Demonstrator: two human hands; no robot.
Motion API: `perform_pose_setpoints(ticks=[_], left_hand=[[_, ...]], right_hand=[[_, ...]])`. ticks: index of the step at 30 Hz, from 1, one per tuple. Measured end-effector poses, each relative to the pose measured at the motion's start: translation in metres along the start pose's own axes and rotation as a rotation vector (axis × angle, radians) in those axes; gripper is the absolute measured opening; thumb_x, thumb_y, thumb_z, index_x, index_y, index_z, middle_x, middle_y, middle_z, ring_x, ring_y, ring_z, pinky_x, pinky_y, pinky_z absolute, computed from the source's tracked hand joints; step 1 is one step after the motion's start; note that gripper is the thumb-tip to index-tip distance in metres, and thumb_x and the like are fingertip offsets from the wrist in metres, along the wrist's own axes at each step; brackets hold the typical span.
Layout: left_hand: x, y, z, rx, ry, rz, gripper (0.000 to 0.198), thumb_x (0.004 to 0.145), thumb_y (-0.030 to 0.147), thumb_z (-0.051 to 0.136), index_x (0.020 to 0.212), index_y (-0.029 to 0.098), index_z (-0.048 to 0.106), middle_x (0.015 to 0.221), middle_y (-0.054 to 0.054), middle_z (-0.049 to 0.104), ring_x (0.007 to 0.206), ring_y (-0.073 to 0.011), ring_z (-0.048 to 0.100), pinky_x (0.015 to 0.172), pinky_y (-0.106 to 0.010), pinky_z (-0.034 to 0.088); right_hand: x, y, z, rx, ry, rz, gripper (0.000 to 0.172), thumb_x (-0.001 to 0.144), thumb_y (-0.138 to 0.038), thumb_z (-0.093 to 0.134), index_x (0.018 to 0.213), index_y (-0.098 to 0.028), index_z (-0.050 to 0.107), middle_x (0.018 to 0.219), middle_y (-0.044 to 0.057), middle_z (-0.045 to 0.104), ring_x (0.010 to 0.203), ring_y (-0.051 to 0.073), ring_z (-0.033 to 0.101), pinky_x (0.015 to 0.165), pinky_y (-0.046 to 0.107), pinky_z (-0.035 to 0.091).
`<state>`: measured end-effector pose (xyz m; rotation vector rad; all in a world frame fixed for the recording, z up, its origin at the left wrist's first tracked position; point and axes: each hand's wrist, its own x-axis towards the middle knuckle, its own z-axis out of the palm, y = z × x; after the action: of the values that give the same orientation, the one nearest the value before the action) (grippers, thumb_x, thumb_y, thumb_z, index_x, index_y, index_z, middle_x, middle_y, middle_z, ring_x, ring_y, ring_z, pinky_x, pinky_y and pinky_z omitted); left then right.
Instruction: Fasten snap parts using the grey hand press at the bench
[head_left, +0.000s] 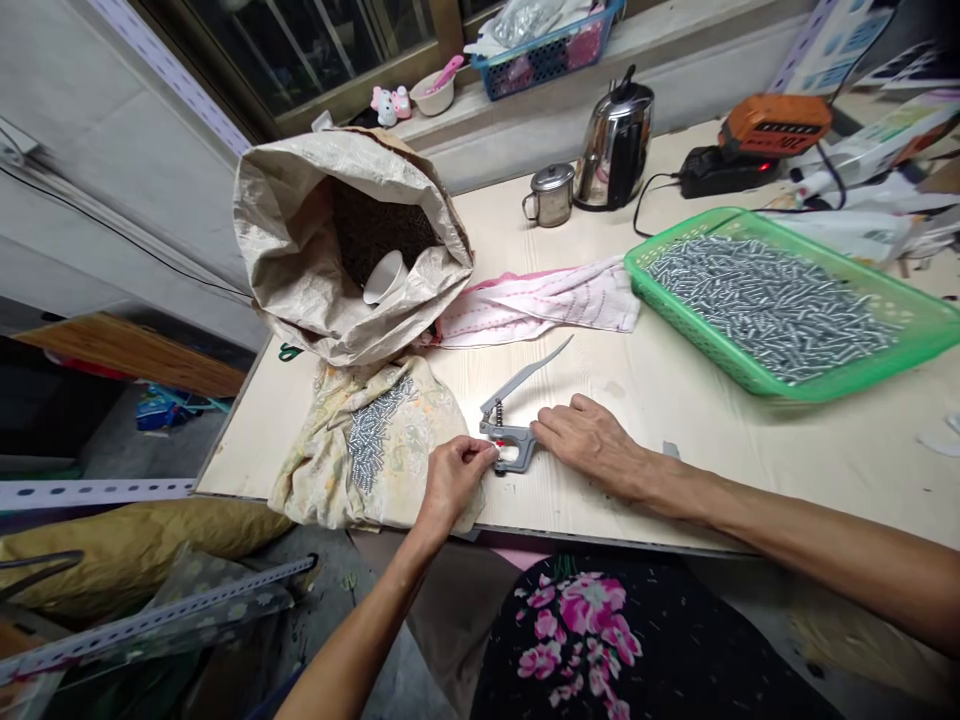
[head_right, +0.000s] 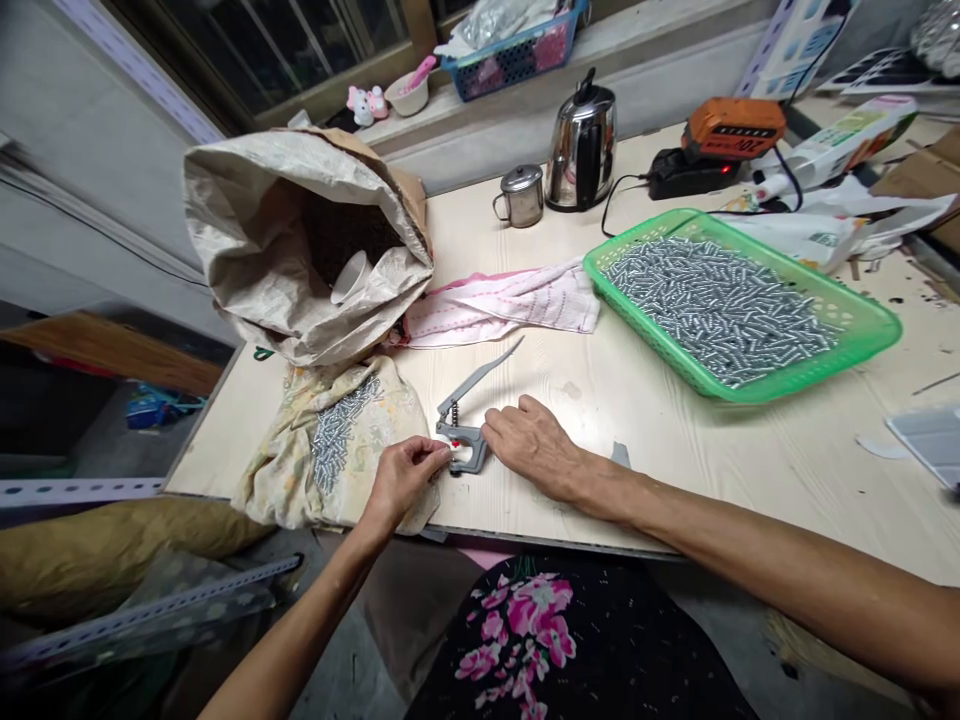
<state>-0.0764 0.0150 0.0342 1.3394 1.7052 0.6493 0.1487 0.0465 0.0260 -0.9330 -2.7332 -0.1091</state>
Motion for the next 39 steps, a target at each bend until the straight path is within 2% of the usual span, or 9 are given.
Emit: perform_pose_setpoints(ticks=[8,13,19,23,24,27,30,34,39], left_hand=[[0.002,0.004,0.001,0.232,-0.040,0.034,0.014,0.076,0.027,0.067,0.073,0.015,0.074,0.069,-0.004,0.071,0.065,-0.0154,0.062,0.061,-0.023,0.042],[0.005,-0.008,-0.001,0.223,-0.169,-0.044,0.027,0.076,0.039,0.067,0.072,0.013,0.074,0.059,-0.002,0.066,0.060,-0.0143,0.058,0.053,-0.021,0.036],[0.006,-0.014,0.000,0.135,-0.261,-0.200,0.030,0.076,0.042,0.064,0.064,0.015,0.067,0.040,0.005,0.049,0.038,-0.0078,0.040,0.043,-0.020,0.028],[0.004,-0.010,0.000,0.022,-0.294,-0.320,0.031,0.076,0.043,0.067,0.061,0.017,0.060,0.041,0.007,0.047,0.032,-0.0057,0.036,0.037,-0.020,0.022],[0.004,-0.009,0.000,0.005,-0.293,-0.334,0.031,0.076,0.043,0.068,0.061,0.017,0.058,0.041,0.007,0.046,0.031,-0.0056,0.036,0.037,-0.020,0.021],[0.003,-0.005,0.000,-0.017,-0.288,-0.355,0.032,0.076,0.041,0.069,0.060,0.017,0.056,0.039,0.008,0.045,0.030,-0.0058,0.037,0.036,-0.020,0.022],[0.001,0.000,0.000,-0.012,-0.288,-0.374,0.029,0.078,0.037,0.069,0.062,0.016,0.057,0.038,0.008,0.045,0.030,-0.0052,0.037,0.035,-0.018,0.025],[0.000,0.004,-0.001,-0.015,-0.290,-0.389,0.025,0.080,0.034,0.066,0.066,0.014,0.060,0.038,0.007,0.047,0.029,-0.0048,0.038,0.035,-0.018,0.029],[0.002,0.004,0.000,-0.005,-0.303,-0.368,0.024,0.080,0.034,0.065,0.068,0.014,0.061,0.038,0.007,0.047,0.030,-0.0060,0.037,0.035,-0.018,0.030]], right_hand=[[-0.001,-0.002,-0.001,-0.026,-0.007,-0.017,0.029,0.095,-0.001,0.035,0.087,-0.018,0.057,0.081,0.005,0.060,0.070,0.018,0.046,0.069,0.034,0.025],[-0.003,-0.002,0.007,-0.008,-0.016,-0.033,0.027,0.095,-0.001,0.037,0.087,-0.018,0.056,0.080,0.004,0.059,0.069,0.018,0.046,0.069,0.034,0.025],[-0.002,-0.001,0.009,0.057,-0.122,-0.033,0.024,0.095,-0.002,0.039,0.087,-0.019,0.055,0.082,0.003,0.060,0.071,0.018,0.047,0.071,0.034,0.028],[-0.001,0.005,0.004,0.184,-0.204,0.056,0.007,0.097,-0.021,0.051,0.094,-0.019,0.057,0.099,0.007,0.063,0.086,0.021,0.052,0.077,0.035,0.034],[-0.001,0.009,0.003,0.215,-0.196,0.078,0.013,0.095,-0.030,0.057,0.100,-0.018,0.058,0.110,0.010,0.062,0.095,0.024,0.053,0.081,0.037,0.036],[0.002,0.025,0.006,0.254,-0.153,0.098,0.061,0.083,-0.050,0.070,0.130,-0.016,0.049,0.144,0.020,0.044,0.128,0.035,0.040,0.098,0.048,0.037],[0.007,0.042,0.011,0.239,-0.180,0.063,0.091,0.073,-0.058,0.076,0.142,-0.013,0.038,0.148,0.023,0.038,0.136,0.040,0.031,0.107,0.056,0.031],[0.017,0.054,0.013,0.256,-0.211,0.023,0.096,0.066,-0.064,0.079,0.135,-0.008,0.045,0.131,0.021,0.053,0.121,0.038,0.045,0.101,0.052,0.037],[0.023,0.052,0.005,0.271,-0.222,0.048,0.077,0.067,-0.060,0.079,0.121,-0.011,0.054,0.114,0.015,0.058,0.102,0.031,0.050,0.089,0.045,0.042]])
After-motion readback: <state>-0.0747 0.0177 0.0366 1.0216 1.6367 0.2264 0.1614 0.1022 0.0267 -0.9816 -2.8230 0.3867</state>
